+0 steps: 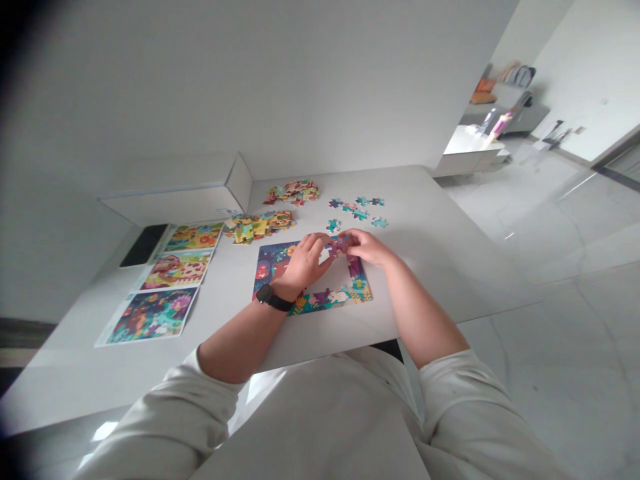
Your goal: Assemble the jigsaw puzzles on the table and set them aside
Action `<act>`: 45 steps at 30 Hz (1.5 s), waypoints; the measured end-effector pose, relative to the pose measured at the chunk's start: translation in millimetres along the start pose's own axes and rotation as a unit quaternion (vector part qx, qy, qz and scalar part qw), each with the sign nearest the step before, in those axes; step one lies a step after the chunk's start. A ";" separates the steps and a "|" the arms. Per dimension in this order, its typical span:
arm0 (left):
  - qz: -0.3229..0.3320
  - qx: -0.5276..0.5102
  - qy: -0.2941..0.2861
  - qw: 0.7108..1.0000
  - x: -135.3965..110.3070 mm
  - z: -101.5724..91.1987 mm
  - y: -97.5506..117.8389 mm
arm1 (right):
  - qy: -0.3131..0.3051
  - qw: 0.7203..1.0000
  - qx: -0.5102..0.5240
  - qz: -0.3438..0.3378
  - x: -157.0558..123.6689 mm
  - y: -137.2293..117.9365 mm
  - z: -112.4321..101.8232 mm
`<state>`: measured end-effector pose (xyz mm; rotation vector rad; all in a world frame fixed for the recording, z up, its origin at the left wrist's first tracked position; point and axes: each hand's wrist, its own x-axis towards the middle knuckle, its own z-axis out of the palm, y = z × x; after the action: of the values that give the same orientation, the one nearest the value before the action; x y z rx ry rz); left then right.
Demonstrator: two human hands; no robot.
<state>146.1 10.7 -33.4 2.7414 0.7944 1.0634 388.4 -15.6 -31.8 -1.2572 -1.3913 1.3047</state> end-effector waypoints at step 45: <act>-0.079 0.002 -0.108 0.991 -1.1 20.3 -7.1 | 0.149 0.964 -0.220 -0.011 2.0 3.7 -7.1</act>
<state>155.5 18.2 -51.2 2.6825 0.9599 0.7222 395.5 -12.6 -34.8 -1.6496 -1.5120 0.7659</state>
